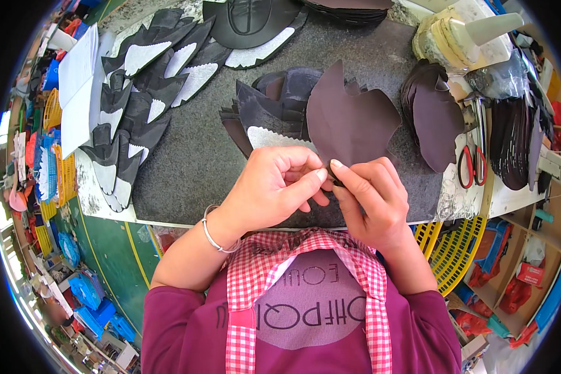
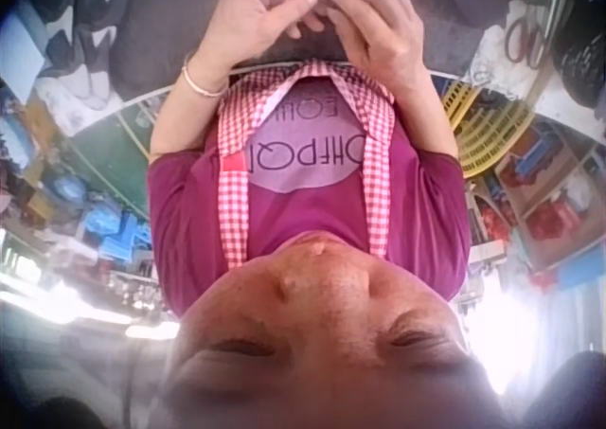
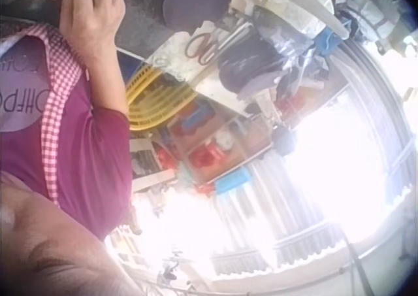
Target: The worker is sorting, stacking, and organizing pre-cut shoe components on a workstation.
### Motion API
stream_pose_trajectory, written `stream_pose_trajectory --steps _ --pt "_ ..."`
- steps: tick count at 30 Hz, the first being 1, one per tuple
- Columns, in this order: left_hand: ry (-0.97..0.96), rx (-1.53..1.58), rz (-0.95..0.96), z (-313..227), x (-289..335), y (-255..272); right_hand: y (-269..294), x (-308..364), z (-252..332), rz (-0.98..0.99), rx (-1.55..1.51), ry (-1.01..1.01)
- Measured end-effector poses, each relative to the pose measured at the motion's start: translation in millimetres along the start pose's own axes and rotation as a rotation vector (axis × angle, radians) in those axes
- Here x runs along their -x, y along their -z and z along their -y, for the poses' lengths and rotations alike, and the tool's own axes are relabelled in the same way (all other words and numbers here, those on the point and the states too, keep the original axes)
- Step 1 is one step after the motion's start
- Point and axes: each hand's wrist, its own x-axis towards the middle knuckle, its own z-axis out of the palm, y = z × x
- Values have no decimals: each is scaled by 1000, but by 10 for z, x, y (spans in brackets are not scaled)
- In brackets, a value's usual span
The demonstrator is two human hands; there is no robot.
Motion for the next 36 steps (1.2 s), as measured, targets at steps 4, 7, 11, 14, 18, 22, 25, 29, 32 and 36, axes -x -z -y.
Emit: stream_pose_trajectory --steps 4,7,11,14,18,22,25,29,32,36 --pt "-39 -50 -4 -9 1 -14 5 -87 57 9 -75 -144" --pt "-106 -138 -20 -44 -9 -42 37 -164 97 74 -259 -361" --pt "-262 -194 -32 13 -48 -44 1 -162 -2 27 -586 -538" --pt "-280 -193 17 76 -34 11 46 -206 37 32 -390 -392" --pt "-258 -69 1 137 -16 30 20 -157 20 -19 -414 -452" --pt "-342 -126 -90 108 -39 13 47 -164 62 -6 -803 -793" --pt "-515 -337 -114 45 -30 -11 38 -221 116 68 -1057 -844" --pt "-578 -401 -184 84 28 122 -39 -213 -31 -177 -604 -642" --pt "-521 -186 -206 7 -38 -50 -116 -361 182 -292 -604 -664" --pt "-508 1 -287 -101 -121 -134 -324 -462 159 -297 -414 -370"
